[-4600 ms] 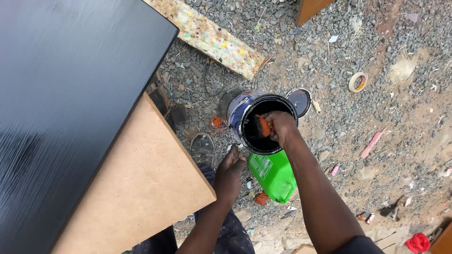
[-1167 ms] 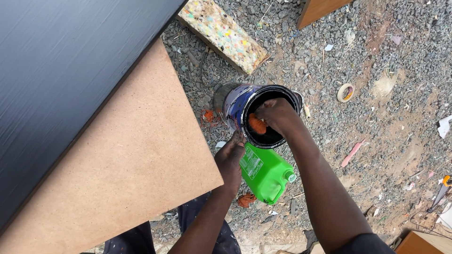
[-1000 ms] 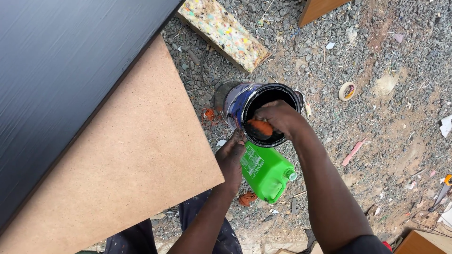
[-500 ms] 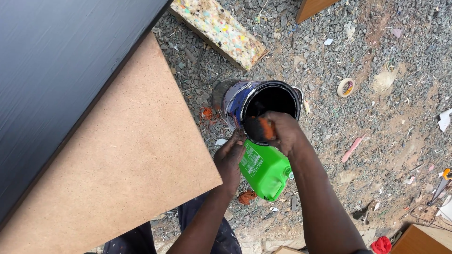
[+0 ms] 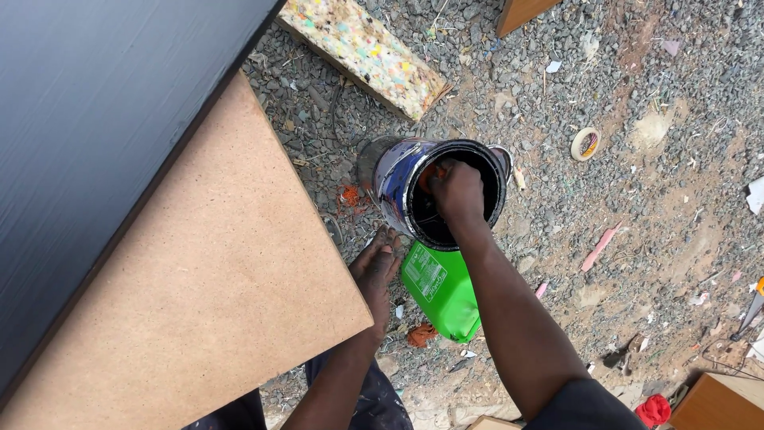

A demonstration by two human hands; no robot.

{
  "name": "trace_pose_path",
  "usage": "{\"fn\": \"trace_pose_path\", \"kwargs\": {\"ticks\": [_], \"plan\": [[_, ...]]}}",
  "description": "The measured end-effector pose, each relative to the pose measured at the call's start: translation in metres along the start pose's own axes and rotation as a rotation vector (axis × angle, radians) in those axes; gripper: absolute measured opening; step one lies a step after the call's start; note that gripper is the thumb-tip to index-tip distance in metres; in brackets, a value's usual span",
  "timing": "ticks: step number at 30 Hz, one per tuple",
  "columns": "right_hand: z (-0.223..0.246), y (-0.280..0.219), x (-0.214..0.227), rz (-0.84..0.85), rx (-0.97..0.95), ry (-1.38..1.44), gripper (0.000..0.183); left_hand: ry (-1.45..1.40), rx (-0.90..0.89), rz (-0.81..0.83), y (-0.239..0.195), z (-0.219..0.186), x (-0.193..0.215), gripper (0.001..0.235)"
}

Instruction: The person sands a rectangular wooden plank with a sanding block, then uses a round brush to apply black paint from a can onto the plank's surface. The person repeatedly dips the brush into the paint can and coats the plank, then moves the plank to a different location to continue painting.

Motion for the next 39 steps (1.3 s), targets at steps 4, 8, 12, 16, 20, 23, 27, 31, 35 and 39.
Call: {"fn": "trace_pose_path", "kwargs": {"ticks": [4, 8, 12, 16, 20, 23, 27, 31, 35, 39], "plan": [[0.005, -0.008, 0.003, 0.003, 0.002, -0.007, 0.022, 0.002, 0.002, 0.030, 0.006, 0.010, 0.004, 0.053], [-0.009, -0.018, 0.010, 0.134, -0.215, 0.485, 0.022, 0.028, -0.010, 0.068, 0.005, 0.014, 0.000, 0.053], [-0.038, -0.029, -0.008, 0.387, -0.468, 0.852, 0.008, 0.076, -0.013, 0.084, -0.001, 0.008, -0.011, 0.056], [-0.046, -0.038, -0.010, 0.488, -0.614, 1.082, 0.014, 0.055, -0.017, 0.078, 0.003, 0.016, -0.011, 0.056], [-0.033, -0.025, 0.001, 0.311, -0.268, 0.696, 0.025, 0.115, -0.060, 0.061, 0.001, 0.012, -0.015, 0.053], [-0.011, -0.013, 0.005, 0.112, -0.029, 0.257, 0.017, 0.111, -0.058, 0.043, -0.001, 0.005, -0.015, 0.052], [-0.009, 0.013, -0.022, 0.086, 0.002, -0.075, 0.017, 0.107, -0.042, 0.027, -0.001, 0.011, -0.011, 0.052], [-0.008, 0.006, -0.019, 0.066, 0.019, -0.116, 0.025, 0.090, -0.046, 0.054, 0.000, 0.017, -0.008, 0.053], [-0.028, 0.006, -0.012, 0.154, -0.144, 0.359, 0.022, 0.084, -0.041, 0.096, 0.003, 0.026, -0.007, 0.054], [-0.034, -0.031, 0.011, 0.357, -0.450, 0.888, 0.025, 0.051, -0.051, 0.086, 0.000, 0.024, -0.012, 0.054]]}}
Point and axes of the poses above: each hand's wrist, its own y-axis towards the middle knuckle, its own x-axis out of the back of the hand, z = x × y, the point moved 7 cm from there along y, towards the middle knuckle, and after that the axes turned 2 degrees about -x, right-handed, at the moved point
